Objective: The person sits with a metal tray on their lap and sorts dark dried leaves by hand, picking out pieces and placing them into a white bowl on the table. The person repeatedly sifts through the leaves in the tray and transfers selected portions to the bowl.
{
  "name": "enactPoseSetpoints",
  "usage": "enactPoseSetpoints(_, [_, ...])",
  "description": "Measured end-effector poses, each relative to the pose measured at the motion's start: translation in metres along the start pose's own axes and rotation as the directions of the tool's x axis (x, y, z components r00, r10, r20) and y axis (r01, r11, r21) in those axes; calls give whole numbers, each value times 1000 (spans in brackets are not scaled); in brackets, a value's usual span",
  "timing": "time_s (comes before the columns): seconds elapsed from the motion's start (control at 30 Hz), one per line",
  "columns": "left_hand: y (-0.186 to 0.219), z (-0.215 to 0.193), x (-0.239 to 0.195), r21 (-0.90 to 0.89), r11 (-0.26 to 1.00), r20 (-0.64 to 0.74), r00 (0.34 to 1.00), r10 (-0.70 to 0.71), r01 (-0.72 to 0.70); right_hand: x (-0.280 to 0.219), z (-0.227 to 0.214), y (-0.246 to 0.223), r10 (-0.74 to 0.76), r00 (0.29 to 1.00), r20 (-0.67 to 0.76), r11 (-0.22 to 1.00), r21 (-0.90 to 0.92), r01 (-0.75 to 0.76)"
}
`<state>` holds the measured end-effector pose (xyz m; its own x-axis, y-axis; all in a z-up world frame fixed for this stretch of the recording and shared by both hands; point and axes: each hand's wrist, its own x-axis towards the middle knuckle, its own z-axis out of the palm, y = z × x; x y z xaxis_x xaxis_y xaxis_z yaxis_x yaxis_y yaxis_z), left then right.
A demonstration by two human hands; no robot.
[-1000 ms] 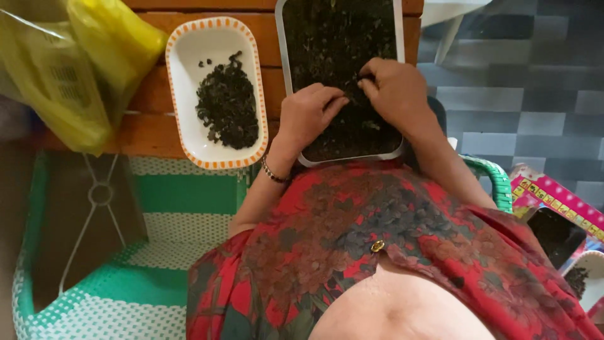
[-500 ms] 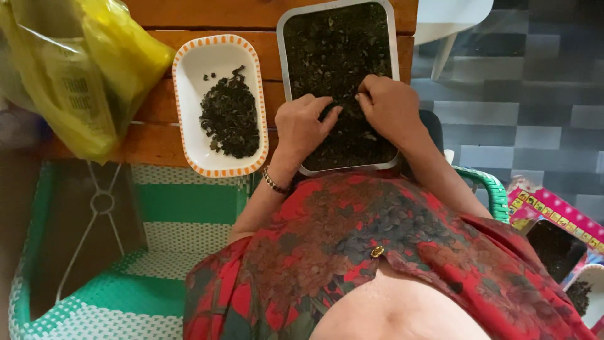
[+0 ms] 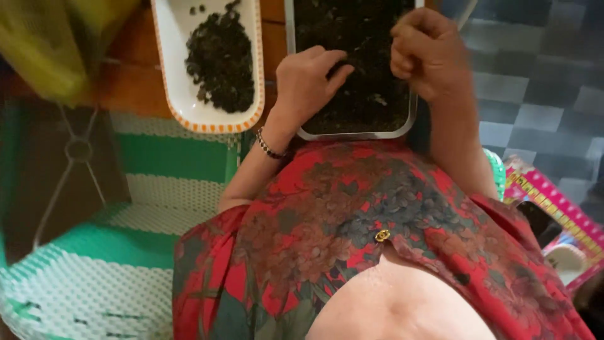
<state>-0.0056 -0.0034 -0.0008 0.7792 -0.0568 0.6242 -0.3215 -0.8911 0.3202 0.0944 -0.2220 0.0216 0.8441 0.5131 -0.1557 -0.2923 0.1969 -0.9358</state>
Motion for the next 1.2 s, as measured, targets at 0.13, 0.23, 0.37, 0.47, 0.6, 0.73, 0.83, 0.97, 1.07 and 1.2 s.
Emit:
enactPoseSetpoints(0.13, [-1,4,-4,61,994,175,979,-102,93,0,-10,4,143,980,140,951,256,-175])
enactPoseSetpoints(0.23, [-5,11,-9,90,990,185,975,-127,112,4,-17,10,166,971,171,951,231,-204])
enactPoseSetpoints(0.37, [-7,22,-10,85,987,150,978,-148,136,-5,9,-3,-110,994,30,857,-503,110])
enactPoseSetpoints(0.47, [-5,11,-6,26,977,246,945,-214,214,-7,9,0,-271,930,250,391,-854,344])
enactPoseSetpoints(0.6, [-15,5,-5,64,965,345,902,-259,252,-5,4,17,-205,947,246,155,-947,280])
enactPoseSetpoints(0.73, [-16,-8,-1,40,959,334,901,-278,281,-3,0,28,-252,925,285,11,-955,297])
enactPoseSetpoints(0.83, [-17,-7,-1,31,964,283,922,-263,265,-4,1,27,-280,916,286,27,-952,306])
enactPoseSetpoints(0.97, [-19,-2,-1,40,972,250,939,-235,233,-4,-2,26,-290,907,305,109,-931,348])
enactPoseSetpoints(1.07, [-20,-2,11,-190,944,157,957,-242,270,-9,3,14,-347,899,268,340,-857,387])
enactPoseSetpoints(1.2, [-8,-9,26,-667,655,95,912,-399,356,-14,6,7,-352,919,177,583,-727,363])
